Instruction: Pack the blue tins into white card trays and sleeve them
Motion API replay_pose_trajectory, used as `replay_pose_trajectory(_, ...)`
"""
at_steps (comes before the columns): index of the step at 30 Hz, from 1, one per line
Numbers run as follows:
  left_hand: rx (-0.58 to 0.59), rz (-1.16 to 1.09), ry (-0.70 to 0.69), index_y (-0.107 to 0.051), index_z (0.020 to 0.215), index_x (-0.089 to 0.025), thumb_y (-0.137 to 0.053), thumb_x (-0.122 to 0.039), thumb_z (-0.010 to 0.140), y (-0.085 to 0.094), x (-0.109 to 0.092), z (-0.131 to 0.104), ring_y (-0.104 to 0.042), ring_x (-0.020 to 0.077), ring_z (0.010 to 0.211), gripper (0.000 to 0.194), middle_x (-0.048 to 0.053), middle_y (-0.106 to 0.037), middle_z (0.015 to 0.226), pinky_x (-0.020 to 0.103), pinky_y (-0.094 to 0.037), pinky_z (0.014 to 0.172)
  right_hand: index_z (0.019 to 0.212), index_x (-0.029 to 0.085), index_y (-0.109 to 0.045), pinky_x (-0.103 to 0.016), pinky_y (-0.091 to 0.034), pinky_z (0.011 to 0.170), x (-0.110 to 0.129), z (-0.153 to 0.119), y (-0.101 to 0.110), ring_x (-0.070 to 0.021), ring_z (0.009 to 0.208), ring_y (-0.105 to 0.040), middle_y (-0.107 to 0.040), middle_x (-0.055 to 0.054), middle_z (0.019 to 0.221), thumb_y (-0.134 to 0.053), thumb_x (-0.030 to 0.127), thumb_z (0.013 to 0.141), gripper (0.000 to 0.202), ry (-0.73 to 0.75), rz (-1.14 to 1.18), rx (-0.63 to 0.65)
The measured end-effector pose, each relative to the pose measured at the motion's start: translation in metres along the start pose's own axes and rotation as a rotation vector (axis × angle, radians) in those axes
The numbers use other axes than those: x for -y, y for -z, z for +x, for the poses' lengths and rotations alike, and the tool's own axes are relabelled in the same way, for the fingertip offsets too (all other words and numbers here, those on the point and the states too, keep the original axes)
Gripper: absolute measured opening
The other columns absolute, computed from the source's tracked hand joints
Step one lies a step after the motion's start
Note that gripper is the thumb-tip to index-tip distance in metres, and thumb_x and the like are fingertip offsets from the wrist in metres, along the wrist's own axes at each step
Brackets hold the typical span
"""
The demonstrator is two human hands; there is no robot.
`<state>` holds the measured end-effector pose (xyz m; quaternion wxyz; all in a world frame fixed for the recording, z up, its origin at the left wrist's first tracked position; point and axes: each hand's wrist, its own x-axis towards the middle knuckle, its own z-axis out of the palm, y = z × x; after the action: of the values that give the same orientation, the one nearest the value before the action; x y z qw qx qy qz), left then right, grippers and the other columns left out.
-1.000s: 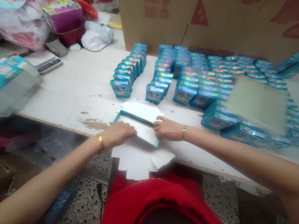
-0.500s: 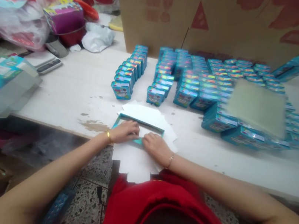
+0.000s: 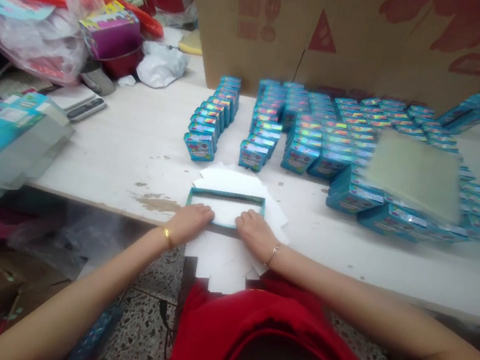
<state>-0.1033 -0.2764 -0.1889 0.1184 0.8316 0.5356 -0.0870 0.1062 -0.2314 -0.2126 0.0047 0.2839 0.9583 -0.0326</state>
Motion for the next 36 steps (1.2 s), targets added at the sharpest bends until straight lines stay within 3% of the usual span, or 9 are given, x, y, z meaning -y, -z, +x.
replay_pose_trajectory(10, 0.129, -0.055, 0.102, -0.060, 0.082, -0.016, -0.042, -0.022, 0.086, 0.009, -0.021, 0.007, -0.060, 0.0209, 0.076, 0.020, 0.010, -0.065, 0.085, 0.032, -0.043, 0.071, 0.089, 0.009, -0.065, -0.035, -0.043, 0.068, -0.021, 0.012, -0.003, -0.0250, 0.084, -0.056, -0.063, -0.015, 0.085, -0.046, 0.005, 0.084, 0.019, 0.054, 0.000, 0.201)
replay_pose_trajectory(13, 0.166, -0.047, 0.197, -0.060, 0.086, -0.016, -0.043, -0.021, 0.085, 0.007, -0.040, 0.005, -0.062, 0.0229, 0.074, 0.017, 0.012, -0.066, 0.085, 0.033, -0.044, 0.066, 0.079, 0.012, -0.066, -0.039, -0.042, 0.082, -0.032, 0.011, 0.000, -0.0246, 0.095, -0.055, -0.064, -0.015, 0.087, -0.048, 0.007, 0.085, 0.019, 0.157, 0.021, 0.101)
replay_pose_trajectory(15, 0.149, -0.075, 0.268, -0.059, 0.089, -0.016, -0.043, -0.020, 0.086, 0.003, -0.056, 0.004, -0.063, 0.0241, 0.076, 0.017, 0.012, -0.066, 0.086, 0.033, -0.045, 0.066, 0.086, 0.013, -0.066, -0.044, -0.036, 0.095, -0.039, 0.001, 0.001, -0.0251, 0.112, -0.048, -0.062, -0.015, 0.107, -0.049, 0.012, 0.087, 0.017, 0.170, 0.076, -0.076)
replay_pose_trajectory(18, 0.062, -0.174, 0.317, -0.057, 0.093, -0.015, -0.045, -0.022, 0.086, -0.002, -0.081, 0.005, -0.063, 0.0236, 0.081, 0.015, 0.011, -0.065, 0.090, 0.033, -0.045, 0.070, 0.122, 0.014, -0.052, -0.048, -0.033, 0.100, -0.044, -0.020, -0.001, -0.0283, 0.128, -0.034, -0.043, -0.017, 0.135, -0.053, 0.030, 0.087, 0.038, -0.098, 0.270, -0.361)
replay_pose_trajectory(21, 0.005, -0.275, 0.238, -0.056, 0.096, -0.014, -0.054, -0.034, 0.084, 0.005, -0.091, 0.016, -0.062, 0.0213, 0.080, 0.023, 0.010, -0.062, 0.095, 0.030, -0.045, 0.071, 0.141, 0.009, -0.028, -0.042, -0.043, 0.087, -0.043, -0.031, -0.003, -0.0292, 0.113, -0.050, -0.052, -0.020, 0.123, -0.049, 0.048, 0.087, 0.070, -0.421, 0.493, -0.364)
replay_pose_trajectory(24, -0.056, -0.240, 0.139, -0.059, 0.093, -0.015, -0.049, -0.042, 0.087, 0.028, -0.075, 0.038, -0.060, 0.0205, 0.080, 0.030, 0.010, -0.062, 0.092, 0.030, -0.045, 0.072, 0.143, 0.006, -0.021, -0.033, -0.046, 0.068, -0.040, -0.023, 0.000, -0.0245, 0.082, -0.062, -0.066, -0.012, 0.091, -0.044, 0.052, 0.088, 0.076, -0.524, 0.625, -0.106)
replay_pose_trajectory(27, -0.185, 0.012, 0.063, -0.058, 0.106, -0.014, -0.045, -0.032, 0.088, 0.054, -0.043, 0.070, -0.057, 0.0254, 0.094, 0.028, 0.014, -0.060, 0.105, 0.035, -0.043, 0.078, 0.143, 0.009, -0.024, -0.029, -0.042, 0.062, -0.038, -0.006, 0.007, -0.0230, 0.077, -0.063, -0.068, -0.010, 0.087, -0.045, 0.046, 0.086, 0.071, -0.585, 0.614, 0.005)
replay_pose_trajectory(31, -0.006, 0.250, -0.055, -0.062, 0.103, -0.015, -0.047, -0.018, 0.083, 0.067, -0.005, 0.112, -0.059, 0.0271, 0.093, 0.025, 0.014, -0.064, 0.097, 0.035, -0.042, 0.074, 0.138, 0.012, -0.032, -0.029, -0.040, 0.061, -0.034, 0.007, 0.017, -0.0246, 0.080, -0.064, -0.069, -0.010, 0.091, -0.044, 0.037, 0.084, 0.062, -0.599, 0.540, 0.057)
replay_pose_trajectory(36, 0.083, 0.277, -0.136, -0.064, 0.088, -0.015, -0.048, -0.019, 0.080, 0.054, 0.005, 0.135, -0.064, 0.0248, 0.082, 0.018, 0.012, -0.067, 0.090, 0.031, -0.042, 0.066, 0.143, 0.013, -0.022, -0.030, -0.041, 0.063, -0.034, 0.009, 0.017, -0.0257, 0.082, -0.064, -0.069, -0.011, 0.094, -0.038, 0.035, 0.084, 0.065, -0.565, 0.507, 0.126)
